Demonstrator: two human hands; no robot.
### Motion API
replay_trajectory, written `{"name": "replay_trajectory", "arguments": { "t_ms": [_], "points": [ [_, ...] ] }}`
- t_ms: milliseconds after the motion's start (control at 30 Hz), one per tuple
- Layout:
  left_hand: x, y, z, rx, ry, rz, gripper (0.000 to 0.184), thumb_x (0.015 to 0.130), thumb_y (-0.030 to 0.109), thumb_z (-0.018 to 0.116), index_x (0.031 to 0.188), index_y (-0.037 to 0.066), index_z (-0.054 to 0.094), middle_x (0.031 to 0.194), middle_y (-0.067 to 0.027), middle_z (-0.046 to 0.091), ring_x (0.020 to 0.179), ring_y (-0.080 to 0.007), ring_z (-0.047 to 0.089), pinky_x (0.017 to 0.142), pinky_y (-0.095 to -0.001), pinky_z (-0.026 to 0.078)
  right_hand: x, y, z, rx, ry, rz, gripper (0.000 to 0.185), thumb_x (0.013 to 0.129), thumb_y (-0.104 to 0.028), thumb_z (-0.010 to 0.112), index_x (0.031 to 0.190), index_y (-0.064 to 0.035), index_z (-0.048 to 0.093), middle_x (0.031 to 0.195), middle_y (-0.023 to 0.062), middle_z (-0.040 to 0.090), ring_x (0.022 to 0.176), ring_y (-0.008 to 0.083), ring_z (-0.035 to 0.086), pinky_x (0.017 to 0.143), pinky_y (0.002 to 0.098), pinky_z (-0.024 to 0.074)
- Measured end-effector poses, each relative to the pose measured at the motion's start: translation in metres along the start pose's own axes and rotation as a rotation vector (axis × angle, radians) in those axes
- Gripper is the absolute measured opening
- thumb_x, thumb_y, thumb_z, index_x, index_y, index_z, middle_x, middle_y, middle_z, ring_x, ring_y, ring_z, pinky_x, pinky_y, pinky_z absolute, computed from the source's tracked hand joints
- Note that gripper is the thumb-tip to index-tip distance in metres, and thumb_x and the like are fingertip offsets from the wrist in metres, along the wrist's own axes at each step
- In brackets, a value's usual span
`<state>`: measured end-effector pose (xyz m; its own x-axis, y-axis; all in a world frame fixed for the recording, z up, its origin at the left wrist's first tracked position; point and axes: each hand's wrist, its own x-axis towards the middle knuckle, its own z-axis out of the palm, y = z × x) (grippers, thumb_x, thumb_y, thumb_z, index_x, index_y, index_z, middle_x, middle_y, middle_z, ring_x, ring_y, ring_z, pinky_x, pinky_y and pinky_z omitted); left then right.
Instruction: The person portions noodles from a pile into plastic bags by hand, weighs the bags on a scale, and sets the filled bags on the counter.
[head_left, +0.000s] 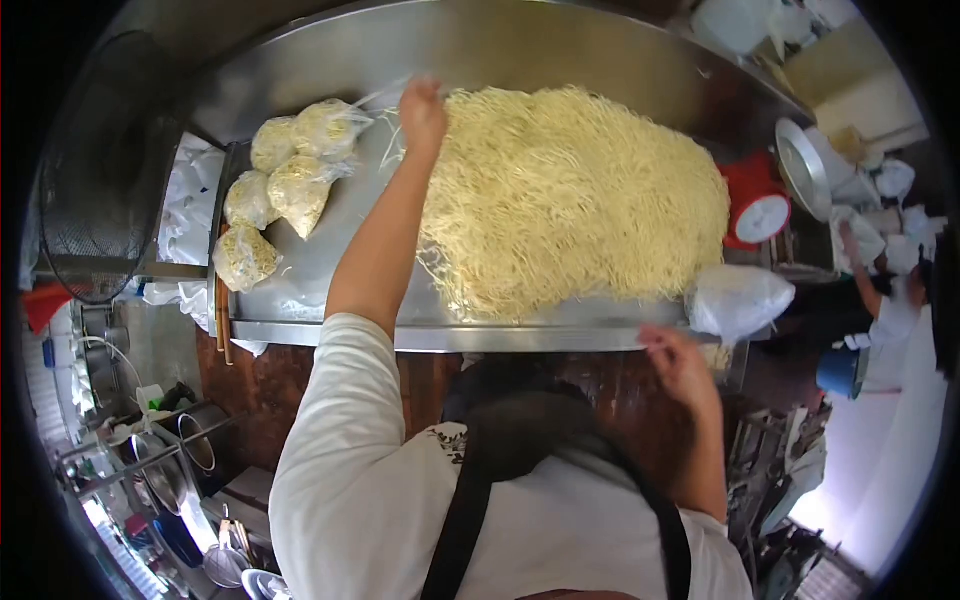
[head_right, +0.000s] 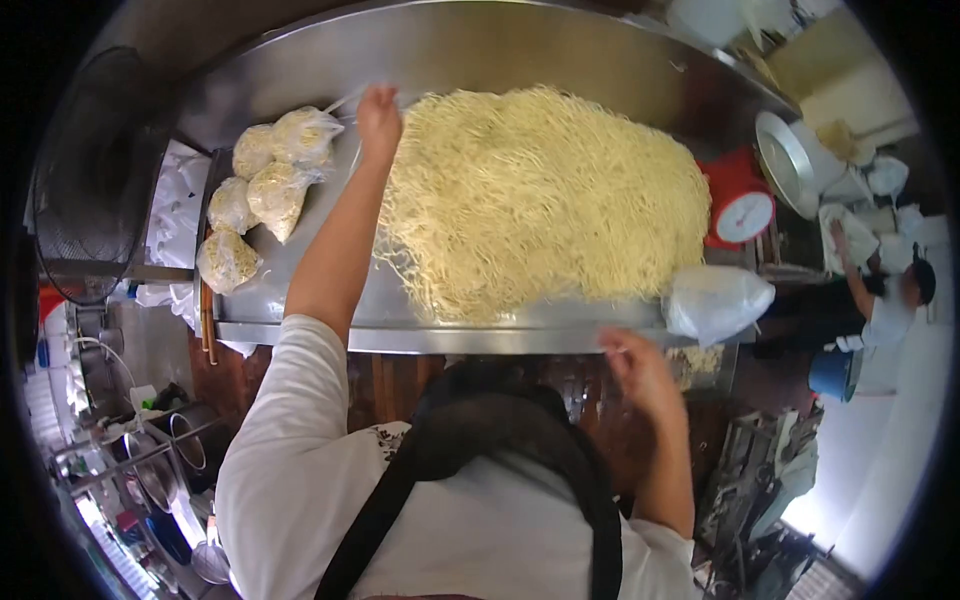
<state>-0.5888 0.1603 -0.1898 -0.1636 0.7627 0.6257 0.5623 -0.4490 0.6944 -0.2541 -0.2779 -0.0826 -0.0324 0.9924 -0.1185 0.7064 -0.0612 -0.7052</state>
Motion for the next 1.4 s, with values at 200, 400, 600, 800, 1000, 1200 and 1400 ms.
{"name": "replay_trajectory", "arguments": {
  "t_ms": [200,400,600,800,1000,1200,1400],
  "points": [
    [0.044,0.234,0.052,-0.503,-0.314,0.089,0.039,0.100,0.044,0.049,0.096,0.009,0.066,0.068,0.0008,0.057,0.065,-0.0087,0.054,0.061,-0.0264,0.044,-0.026,0.030,-0.136,-0.203,0.761,0.052,0.020,0.094,-0.004,0.057,0.111,0.0001,0.065,0.093,0.0148,0.070,0.084,0.0225,0.068,0.075,0.0322,0.0521],
    [0.025,0.378,0.080,-0.262,-0.696,0.263,0.032,0.100,0.032,0.052,0.114,0.007,0.065,0.109,-0.0161,0.070,0.097,-0.0291,0.065,0.086,-0.0375,0.048,-0.054,0.127,-0.171,-0.320,0.953,0.255,0.034,0.085,-0.011,0.068,0.118,-0.0012,0.062,0.101,0.0172,0.061,0.084,0.0271,0.063,0.074,0.0356,0.0517],
    [-0.008,0.438,0.099,0.074,-0.790,0.514,0.029,0.100,0.029,0.051,0.102,0.004,0.064,0.089,-0.0134,0.068,0.086,-0.0282,0.064,0.077,-0.0388,0.050,-0.035,0.148,-0.153,-0.378,0.839,0.332,0.050,0.076,-0.028,0.080,0.112,0.0000,0.061,0.099,0.0200,0.062,0.091,0.0374,0.062,0.077,0.0439,0.0506],
    [-0.003,0.306,0.145,0.328,-0.555,0.621,0.050,0.094,0.033,0.060,0.137,0.009,0.050,0.120,-0.0191,0.063,0.106,-0.0372,0.062,0.091,-0.0415,0.050,-0.033,0.162,-0.132,-0.443,0.644,0.580,0.030,0.083,-0.030,0.073,0.084,-0.0027,0.060,0.077,0.0195,0.066,0.076,0.0409,0.065,0.069,0.0474,0.0507],
    [-0.092,0.357,0.056,-0.077,-0.983,0.069,0.060,0.093,0.031,0.064,0.143,0.007,0.042,0.127,-0.0171,0.060,0.110,-0.0278,0.062,0.093,-0.0368,0.049,-0.044,0.150,-0.148,-0.229,0.828,0.290,0.022,0.088,-0.020,0.067,0.080,-0.0016,0.058,0.066,0.0173,0.059,0.062,0.0323,0.061,0.060,0.0457,0.0467],
    [-0.139,0.318,0.024,-0.388,-1.363,-0.156,0.052,0.098,0.037,0.057,0.138,0.005,0.048,0.117,-0.0124,0.064,0.100,-0.0206,0.063,0.087,-0.0335,0.052,-0.028,0.076,-0.176,0.540,1.089,-0.150,0.009,0.095,-0.008,0.057,0.088,-0.0036,0.059,0.093,0.0032,0.056,0.080,0.0133,0.060,0.070,0.0396,0.0575],
    [-0.123,0.266,-0.048,-1.126,-1.407,-0.808,0.071,0.099,0.061,0.034,0.135,0.002,0.050,0.112,-0.0135,0.065,0.101,-0.0214,0.063,0.088,-0.0354,0.053,0.008,-0.031,-0.095,1.233,0.249,-0.509,0.020,0.092,-0.012,0.054,0.107,0.0015,0.058,0.108,0.0111,0.060,0.102,0.0244,0.058,0.091,0.0426,0.0469]
  ]
}}
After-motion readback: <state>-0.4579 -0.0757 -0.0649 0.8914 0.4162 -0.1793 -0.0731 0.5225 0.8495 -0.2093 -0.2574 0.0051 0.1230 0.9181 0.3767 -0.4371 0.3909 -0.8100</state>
